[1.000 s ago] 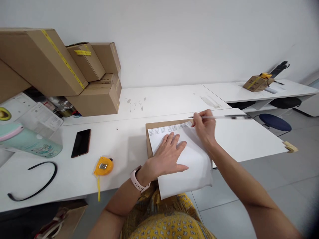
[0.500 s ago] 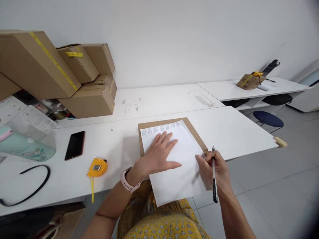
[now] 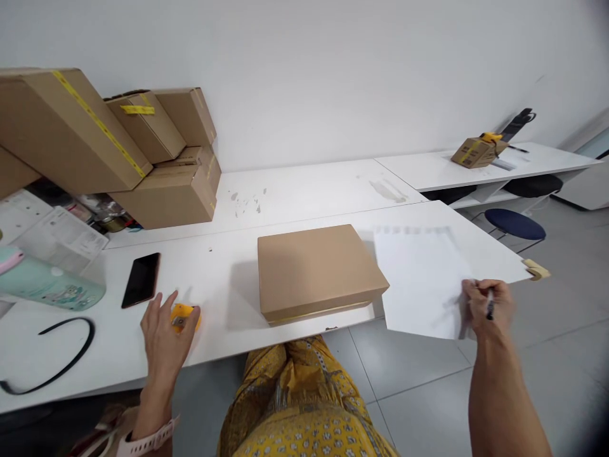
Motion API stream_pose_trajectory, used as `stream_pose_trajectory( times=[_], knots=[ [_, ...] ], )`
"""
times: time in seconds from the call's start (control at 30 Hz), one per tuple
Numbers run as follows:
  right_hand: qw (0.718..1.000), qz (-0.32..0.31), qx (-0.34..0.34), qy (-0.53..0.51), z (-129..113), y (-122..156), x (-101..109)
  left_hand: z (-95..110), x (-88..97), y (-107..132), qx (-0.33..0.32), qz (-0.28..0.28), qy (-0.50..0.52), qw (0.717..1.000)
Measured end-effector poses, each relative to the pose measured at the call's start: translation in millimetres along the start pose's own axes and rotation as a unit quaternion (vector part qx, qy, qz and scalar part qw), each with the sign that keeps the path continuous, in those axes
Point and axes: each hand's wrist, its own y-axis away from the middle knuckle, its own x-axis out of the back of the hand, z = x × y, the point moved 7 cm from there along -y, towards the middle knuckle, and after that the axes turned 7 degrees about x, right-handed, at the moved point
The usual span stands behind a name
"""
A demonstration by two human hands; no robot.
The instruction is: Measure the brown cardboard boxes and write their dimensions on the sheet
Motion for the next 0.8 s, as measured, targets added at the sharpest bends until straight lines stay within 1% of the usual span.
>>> stream_pose_trajectory(
  times=[0.03,0.1,0.13,0.17,0.23,0.27,0.3,0.37,0.43,0.47,0.5,0.53,0.57,0.6,0.63,0.67,0.7,0.73,0.77,0.8],
  knots=[
    [0.998,-0.04,-0.015,0.035,9.8,3.4,-8.7,-12.4,-8.3,2.3,0.02,-0.021,-0.011,1.0],
    [0.989,-0.095,-0.047,0.108,21.5,10.8,-25.3,-29.8,-22.6,6.8,0.064,-0.056,-0.033,0.996],
    [0.978,-0.124,-0.046,0.163,22.3,13.9,-34.7,-35.1,-27.8,8.5,0.087,-0.068,-0.046,0.993],
    [0.964,-0.142,-0.031,0.223,19.7,16.2,-43.3,-38.2,-31.6,9.9,0.108,-0.077,-0.06,0.989],
    [0.926,-0.163,0.036,0.337,7.6,20.0,-62.2,-39.1,-35.1,10.7,0.138,-0.084,-0.082,0.983],
    [0.902,-0.179,0.077,0.386,0.8,22.9,-73.4,-37.8,-35.9,10.1,0.145,-0.089,-0.089,0.981],
    [0.879,-0.198,0.116,0.419,-5.0,26.5,-85.1,-35.8,-36.2,8.9,0.147,-0.094,-0.096,0.98],
    [0.852,-0.235,0.168,0.436,-13.6,34.2,-105.4,-31.9,-35.0,5.5,0.146,-0.101,-0.104,0.979],
    [0.845,-0.252,0.195,0.429,-23.1,39.6,-117.1,-30.4,-29.6,2.9,0.159,-0.102,-0.093,0.977],
    [0.85,-0.247,0.202,0.419,-30.5,41.0,-118.4,-30.1,-25.4,3.0,0.177,-0.104,-0.064,0.977],
    [0.862,-0.231,0.203,0.403,-40.5,42.1,-116.1,-29.0,-20.9,4.6,0.198,-0.11,-0.012,0.974],
    [0.882,-0.199,0.197,0.379,-53.5,43.4,-109.6,-25.9,-16.4,7.9,0.22,-0.123,0.062,0.966],
    [0.908,-0.156,0.185,0.342,-69.4,46.2,-99.5,-19.5,-12.4,12.8,0.237,-0.143,0.151,0.949],
    [0.935,-0.109,0.168,0.291,-87.2,51.9,-87.3,-8.5,-9.1,19.5,0.246,-0.173,0.244,0.922],
    [0.962,-0.059,0.146,0.224,-105.9,61.1,-73.6,7.0,-6.1,27.7,0.247,-0.209,0.326,0.888],
    [0.982,-0.033,0.116,0.145,-123.4,74.1,-63.4,26.7,-4.0,37.6,0.239,-0.257,0.389,0.852],
    [0.994,-0.042,0.082,0.061,-139.6,90.4,-59.6,50.0,-3.5,49.5,0.227,-0.317,0.431,0.814],
    [0.991,-0.121,0.054,-0.032,-156.5,110.5,-67.8,76.2,-3.5,62.5,0.205,-0.382,0.461,0.774],
    [0.959,-0.258,0.034,-0.114,-175.3,137.3,-85.1,103.4,-3.6,75.8,0.177,-0.445,0.479,0.736],
    [0.901,-0.399,0.019,-0.171,-194.0,169.5,-101.9,129.4,-4.2,88.6,0.146,-0.501,0.487,0.7]
  ],
)
